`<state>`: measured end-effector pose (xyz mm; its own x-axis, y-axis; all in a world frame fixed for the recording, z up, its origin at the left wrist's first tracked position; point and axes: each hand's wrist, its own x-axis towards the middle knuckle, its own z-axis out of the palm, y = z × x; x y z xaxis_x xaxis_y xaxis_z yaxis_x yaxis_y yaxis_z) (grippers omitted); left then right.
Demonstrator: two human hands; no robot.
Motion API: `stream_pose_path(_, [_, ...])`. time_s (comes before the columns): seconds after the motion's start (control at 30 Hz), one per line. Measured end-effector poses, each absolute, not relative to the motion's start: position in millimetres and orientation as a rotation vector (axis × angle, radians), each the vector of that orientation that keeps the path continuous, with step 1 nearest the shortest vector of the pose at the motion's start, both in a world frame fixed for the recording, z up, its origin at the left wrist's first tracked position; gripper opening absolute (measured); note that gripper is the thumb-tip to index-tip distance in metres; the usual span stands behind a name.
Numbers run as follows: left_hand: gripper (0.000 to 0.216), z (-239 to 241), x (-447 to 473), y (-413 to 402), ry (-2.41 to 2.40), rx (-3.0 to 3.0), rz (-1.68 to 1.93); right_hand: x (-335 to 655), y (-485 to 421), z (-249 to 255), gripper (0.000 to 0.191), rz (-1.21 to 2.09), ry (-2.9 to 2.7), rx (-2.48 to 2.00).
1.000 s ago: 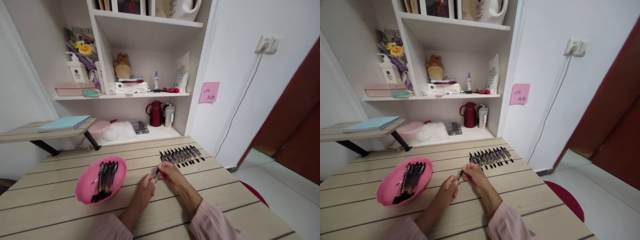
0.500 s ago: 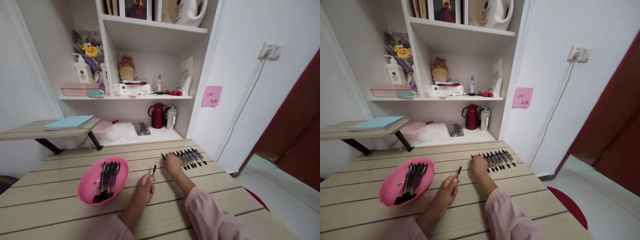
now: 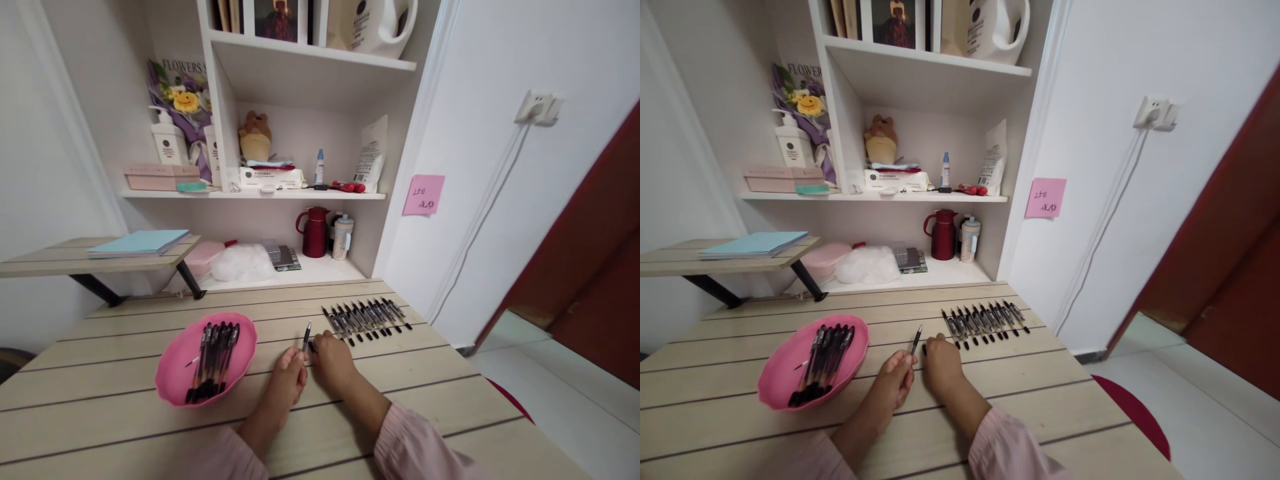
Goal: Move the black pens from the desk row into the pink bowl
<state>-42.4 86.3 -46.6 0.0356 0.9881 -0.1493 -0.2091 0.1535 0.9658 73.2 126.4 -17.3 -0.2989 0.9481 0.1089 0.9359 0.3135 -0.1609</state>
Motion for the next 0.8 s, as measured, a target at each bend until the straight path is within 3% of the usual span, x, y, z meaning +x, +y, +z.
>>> stream_pose_path(0.1, [0.034, -44.8, -42.9, 84.5, 1.104, 0.975, 1.172, 83.0, 125.7, -23.0, 0.011, 0.281, -2.229, -1.663])
stream_pose_path(0.2, [0.035, -44.6, -42.1, 84.7, 1.111, 1.011, 1.141, 95.7, 134.0, -25.8, 0.006, 0.696, -1.82, -1.377])
stream_pose_path(0.33, [0.03, -47.3, -39.7, 86.8, 1.118, 1.083, 1.094, 112.3, 144.1, -21.6, 0.028, 1.203, -1.084, -0.914])
stream_pose_path(0.47, [0.021, -47.0, -39.0, 84.0, 1.142, 1.183, 1.034, 119.9, 144.1, -15.7, 0.033, 1.293, -0.783, -0.738])
stream_pose_path(0.8, [0.019, -39.7, -38.2, 79.2, 1.176, 1.254, 0.99, 110.5, 139.2, -13.8, 0.035, 1.352, -0.894, -0.795])
